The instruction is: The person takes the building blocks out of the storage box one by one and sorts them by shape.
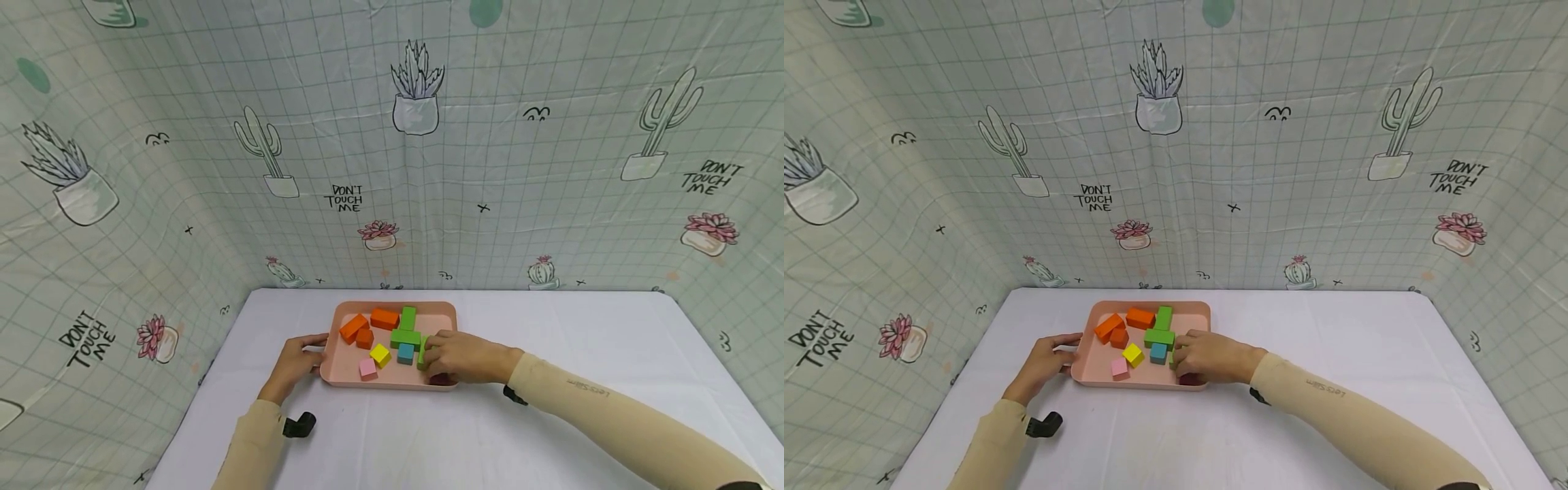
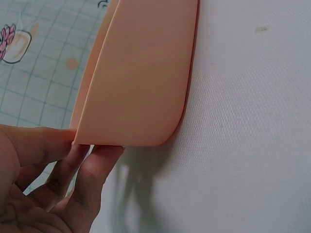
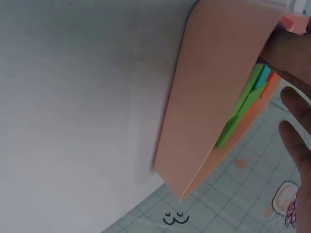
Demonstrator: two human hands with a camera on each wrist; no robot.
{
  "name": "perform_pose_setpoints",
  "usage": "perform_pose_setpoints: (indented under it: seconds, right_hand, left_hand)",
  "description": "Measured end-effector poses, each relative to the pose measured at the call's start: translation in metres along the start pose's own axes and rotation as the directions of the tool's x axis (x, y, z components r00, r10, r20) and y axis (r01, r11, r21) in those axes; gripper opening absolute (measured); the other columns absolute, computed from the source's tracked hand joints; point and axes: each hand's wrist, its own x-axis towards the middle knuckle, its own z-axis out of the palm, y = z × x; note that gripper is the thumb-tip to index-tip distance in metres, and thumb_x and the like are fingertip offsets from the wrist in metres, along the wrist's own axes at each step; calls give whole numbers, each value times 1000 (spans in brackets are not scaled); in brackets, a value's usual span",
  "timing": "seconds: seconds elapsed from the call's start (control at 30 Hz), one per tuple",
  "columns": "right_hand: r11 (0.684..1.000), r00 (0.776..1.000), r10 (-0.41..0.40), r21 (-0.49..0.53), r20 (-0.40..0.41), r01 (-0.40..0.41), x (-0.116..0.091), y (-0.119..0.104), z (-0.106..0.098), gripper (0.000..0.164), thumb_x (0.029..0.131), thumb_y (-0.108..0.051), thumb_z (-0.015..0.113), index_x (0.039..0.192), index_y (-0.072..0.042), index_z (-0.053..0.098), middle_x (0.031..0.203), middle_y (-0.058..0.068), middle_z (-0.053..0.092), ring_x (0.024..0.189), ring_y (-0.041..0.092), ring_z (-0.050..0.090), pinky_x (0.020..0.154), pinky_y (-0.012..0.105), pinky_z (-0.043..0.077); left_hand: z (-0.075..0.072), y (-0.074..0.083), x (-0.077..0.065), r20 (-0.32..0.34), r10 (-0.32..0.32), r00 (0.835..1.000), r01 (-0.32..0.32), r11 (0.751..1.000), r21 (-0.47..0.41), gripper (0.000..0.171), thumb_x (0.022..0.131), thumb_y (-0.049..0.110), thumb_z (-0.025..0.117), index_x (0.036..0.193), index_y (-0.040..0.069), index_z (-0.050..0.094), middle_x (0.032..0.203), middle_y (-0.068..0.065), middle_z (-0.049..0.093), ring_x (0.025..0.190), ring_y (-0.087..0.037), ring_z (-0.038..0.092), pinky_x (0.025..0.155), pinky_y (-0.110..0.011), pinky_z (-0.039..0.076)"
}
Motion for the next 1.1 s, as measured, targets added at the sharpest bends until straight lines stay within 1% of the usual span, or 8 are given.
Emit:
perform_pose_setpoints:
  seconds: [0.1,0.2,0.3,0.5,0.63,0.8,0.93,1.1]
  right_hand:
    - [999,998,27,35,-58,-25,-3,0,-4,28,86,-20,90,112,-27,83,111,-12,76,110,14,63,99,28,52]
    - [998,991,44,50,-127,-38,-7,0,-11,25,86,-24,90,110,-24,83,108,-12,76,109,15,63,98,30,53]
    - [998,983,60,39,-175,-54,-12,0,-16,27,84,-23,91,109,-21,82,107,-10,76,109,15,63,98,31,53]
    - [996,967,77,-25,-242,-86,-26,3,-22,33,78,-18,95,108,-21,82,107,-8,75,108,16,63,96,33,54]
    - [993,947,104,-24,-305,-117,-40,7,-23,40,73,-13,98,108,-21,81,106,-7,73,107,17,64,95,36,55]
    - [986,920,164,30,-357,-164,-63,12,-20,43,70,-10,99,107,-18,80,105,-7,72,105,19,64,92,39,55]
    - [979,892,205,67,-403,-194,-84,15,-18,44,68,-6,98,106,-15,79,103,-5,71,101,20,64,88,40,55]
    - [951,857,306,87,-415,-298,-113,17,-16,49,62,-2,100,105,-13,79,101,-2,72,99,21,65,85,43,56]
  left_hand:
    - [0,0,0,-3,-7,1000,7,1000,-4,45,97,-6,61,142,-6,63,136,-26,63,81,-18,63,68,-25,58]
    - [0,0,0,-3,-4,1000,4,1000,-5,45,97,-6,61,142,-6,63,136,-26,63,82,-18,64,68,-25,58]
    - [0,0,0,-1,1,1000,-1,1000,-9,45,97,-6,61,142,-6,63,136,-27,63,82,-18,64,68,-26,59]
    - [0,-1,1,1,0,1000,0,1000,-17,45,97,-6,61,142,-6,62,137,-27,63,82,-18,64,68,-25,58]
    - [1,-1,1,1,-3,1000,3,1000,-13,45,97,-6,61,143,-6,62,137,-27,63,82,-19,63,68,-25,58]
    - [1,-1,0,-2,0,1000,0,1000,-11,45,97,-5,61,142,-5,63,138,-27,63,83,-19,64,70,-25,59]
    - [0,-2,-1,5,11,1000,-11,1000,-10,44,98,-5,61,141,-7,63,137,-28,62,84,-19,65,71,-26,59]
    - [0,-4,-1,15,14,1000,-13,999,-34,45,97,-7,60,142,-7,62,137,-28,62,84,-17,66,70,-25,59]
